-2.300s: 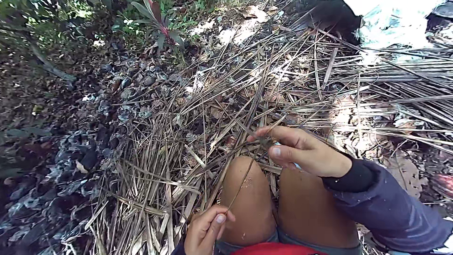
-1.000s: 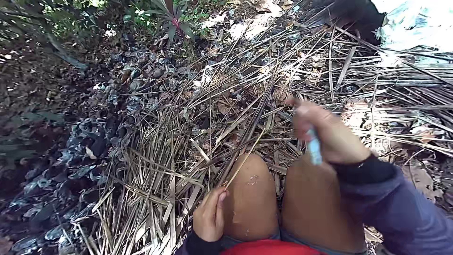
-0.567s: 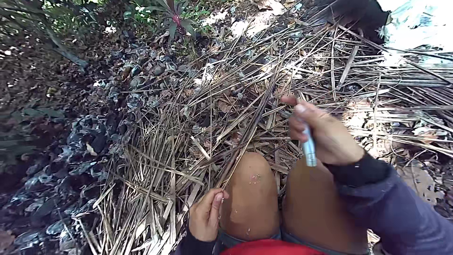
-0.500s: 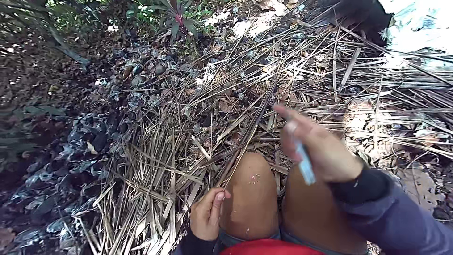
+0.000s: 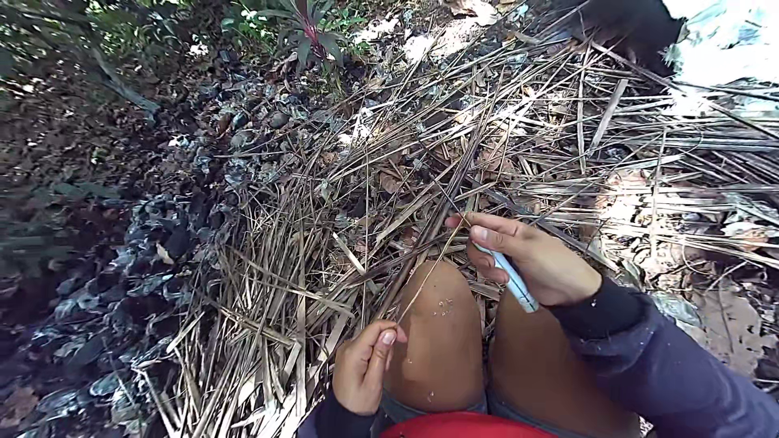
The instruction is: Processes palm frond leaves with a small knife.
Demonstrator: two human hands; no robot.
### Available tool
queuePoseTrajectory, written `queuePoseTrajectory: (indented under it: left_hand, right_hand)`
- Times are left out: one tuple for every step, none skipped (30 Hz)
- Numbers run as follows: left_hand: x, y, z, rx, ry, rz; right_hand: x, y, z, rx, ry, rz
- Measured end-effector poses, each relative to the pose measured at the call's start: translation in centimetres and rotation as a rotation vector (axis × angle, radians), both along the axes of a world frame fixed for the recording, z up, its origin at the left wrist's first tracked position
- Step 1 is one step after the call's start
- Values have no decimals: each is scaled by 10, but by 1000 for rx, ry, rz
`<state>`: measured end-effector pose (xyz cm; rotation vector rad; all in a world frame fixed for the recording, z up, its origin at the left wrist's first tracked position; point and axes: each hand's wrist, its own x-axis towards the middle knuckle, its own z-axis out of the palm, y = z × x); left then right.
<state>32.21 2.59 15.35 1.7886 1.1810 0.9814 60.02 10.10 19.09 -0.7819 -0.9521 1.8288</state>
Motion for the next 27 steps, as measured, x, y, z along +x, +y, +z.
queuePoseTrajectory:
  left_hand:
    - [0, 1, 0, 5, 11, 1]
    - [-2, 2, -1, 1, 17, 1]
    - [-6, 1, -2, -12, 17, 2]
    - [-12, -1, -3, -37, 11, 10]
    - [-18, -2, -5, -76, -5, 22]
    - [-21, -3, -5, -122, -39, 33]
    - [-22, -3, -4, -171, -78, 39]
    - [-21, -4, -2, -224, -117, 39]
    - [-17, -4, 1, -271, -160, 31]
    - [-12, -2, 3, -308, -207, 15]
    - [-8, 0, 4, -339, -255, -7]
    - [-7, 1, 5, -369, -298, -36]
    - [-7, 1, 6, -406, -339, -73]
    - [-10, 1, 7, -451, -378, -107]
    - [-15, 0, 8, -498, -407, -138]
    - [-19, -1, 8, -537, -431, -165]
    - [-21, -2, 9, -570, -455, -182]
    - [-21, -2, 9, -594, -474, -194]
    - [-20, -3, 9, -607, -487, -197]
    - [-19, -3, 7, -612, -494, -191]
    - [-17, -3, 5, -609, -494, -181]
    - [-16, -1, 4, -600, -484, -163]
    - [-15, -1, 3, -590, -470, -142]
    - [-16, -1, 3, -579, -448, -126]
    - [-18, -2, 3, -574, -431, -121]
    - [-22, -2, 3, -579, -427, -129]
    - [-26, -4, 3, -591, -438, -140]
  right_hand:
    - [1, 0, -2, -7, 5, -25]
    - [5, 2, -4, 2, -2, -76]
    - [16, 5, -6, 30, -28, -162]
    - [35, 10, -8, 68, -64, -283]
    - [56, 15, -7, 91, -97, -396]
    - [68, 17, -2, 104, -117, -479]
    - [65, 13, 5, 113, -151, -479]
    - [47, 3, 8, 105, -186, -395]
    - [22, -11, 9, 80, -211, -236]
    - [-3, -25, 8, 56, -225, -33]
    - [-27, -36, 6, 34, -218, 156]
    - [-47, -43, 2, -3, -185, 295]
    - [-57, -46, -2, -30, -149, 378]
    - [-57, -41, -4, -36, -133, 392]
    - [-48, -32, -4, -25, -132, 333]
    - [-35, -20, -2, -15, -123, 244]
    - [-23, -8, 0, -14, -94, 158]
    - [-16, -1, 1, -7, -72, 97]
    - [-14, 0, 1, -4, -59, 65]
    - [-17, -2, 1, -10, -58, 59]
    - [-23, -7, 1, -14, -79, 84]
    - [-30, -15, 1, -15, -119, 139]
    - [-37, -23, 1, -14, -167, 211]
    - [-42, -27, -1, -11, -201, 262]
    - [-38, -25, -2, 3, -222, 246]
    - [-26, -16, -2, 34, -235, 146]
    - [-9, -1, -4, 68, -222, 2]
